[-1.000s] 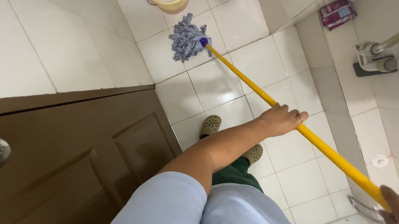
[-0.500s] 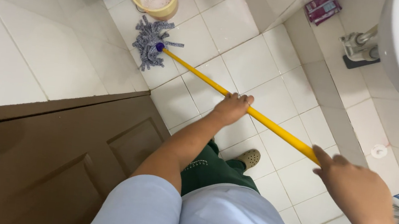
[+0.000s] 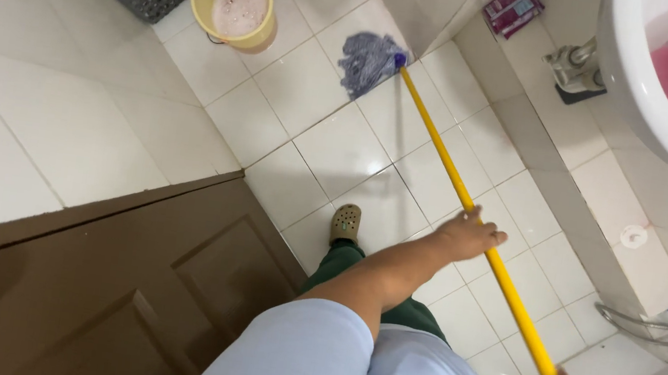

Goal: Mopping the tiled floor of a bathroom using a mop and a bucket of soapy water.

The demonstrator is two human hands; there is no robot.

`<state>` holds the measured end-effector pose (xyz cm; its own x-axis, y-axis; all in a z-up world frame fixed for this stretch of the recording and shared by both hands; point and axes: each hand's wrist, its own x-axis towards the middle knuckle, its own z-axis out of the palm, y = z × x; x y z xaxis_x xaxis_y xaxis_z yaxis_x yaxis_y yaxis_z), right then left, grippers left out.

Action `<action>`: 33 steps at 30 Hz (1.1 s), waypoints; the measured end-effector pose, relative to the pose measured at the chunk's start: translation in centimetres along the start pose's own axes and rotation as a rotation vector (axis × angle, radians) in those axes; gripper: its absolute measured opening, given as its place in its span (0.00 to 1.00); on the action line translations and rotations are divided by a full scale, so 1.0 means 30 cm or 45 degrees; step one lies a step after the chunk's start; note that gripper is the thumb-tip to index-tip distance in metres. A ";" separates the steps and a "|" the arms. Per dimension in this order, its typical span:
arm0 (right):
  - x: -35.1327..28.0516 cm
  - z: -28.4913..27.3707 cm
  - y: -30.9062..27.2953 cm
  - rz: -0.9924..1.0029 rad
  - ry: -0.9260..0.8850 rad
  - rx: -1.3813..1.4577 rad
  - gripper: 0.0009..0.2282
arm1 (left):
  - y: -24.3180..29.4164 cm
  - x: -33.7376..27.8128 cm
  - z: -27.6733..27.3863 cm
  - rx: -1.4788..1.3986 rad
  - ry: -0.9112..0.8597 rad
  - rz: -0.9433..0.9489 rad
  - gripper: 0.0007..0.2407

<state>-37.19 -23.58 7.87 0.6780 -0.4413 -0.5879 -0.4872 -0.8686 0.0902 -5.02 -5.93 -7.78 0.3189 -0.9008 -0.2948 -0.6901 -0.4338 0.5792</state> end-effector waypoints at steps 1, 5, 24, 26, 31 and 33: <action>-0.073 -0.102 -0.184 0.207 -0.067 -0.136 0.32 | -0.038 0.010 0.048 -0.002 -0.007 -0.030 0.15; 0.002 -0.273 -0.492 0.145 -0.178 -0.109 0.28 | -0.168 0.025 0.028 -0.012 -0.062 -0.177 0.18; 0.042 -0.487 -0.529 -0.149 -0.308 0.169 0.27 | -0.203 -0.176 0.010 0.012 0.043 -0.315 0.22; -0.039 -0.473 -0.378 -0.101 -0.355 0.181 0.27 | -0.085 -0.156 0.080 0.015 0.110 -0.196 0.20; -0.184 -0.135 0.198 0.054 -0.425 -0.007 0.32 | 0.274 -0.168 0.114 0.058 0.037 0.155 0.16; -0.228 0.016 0.370 0.034 -0.319 0.012 0.32 | 0.356 -0.165 0.121 0.077 0.010 0.199 0.12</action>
<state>-47.49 -30.10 12.50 0.5080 -0.3935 -0.7662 -0.5088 -0.8548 0.1017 -16.32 -6.02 -2.90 0.2097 -0.9574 -0.1986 -0.7695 -0.2870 0.5705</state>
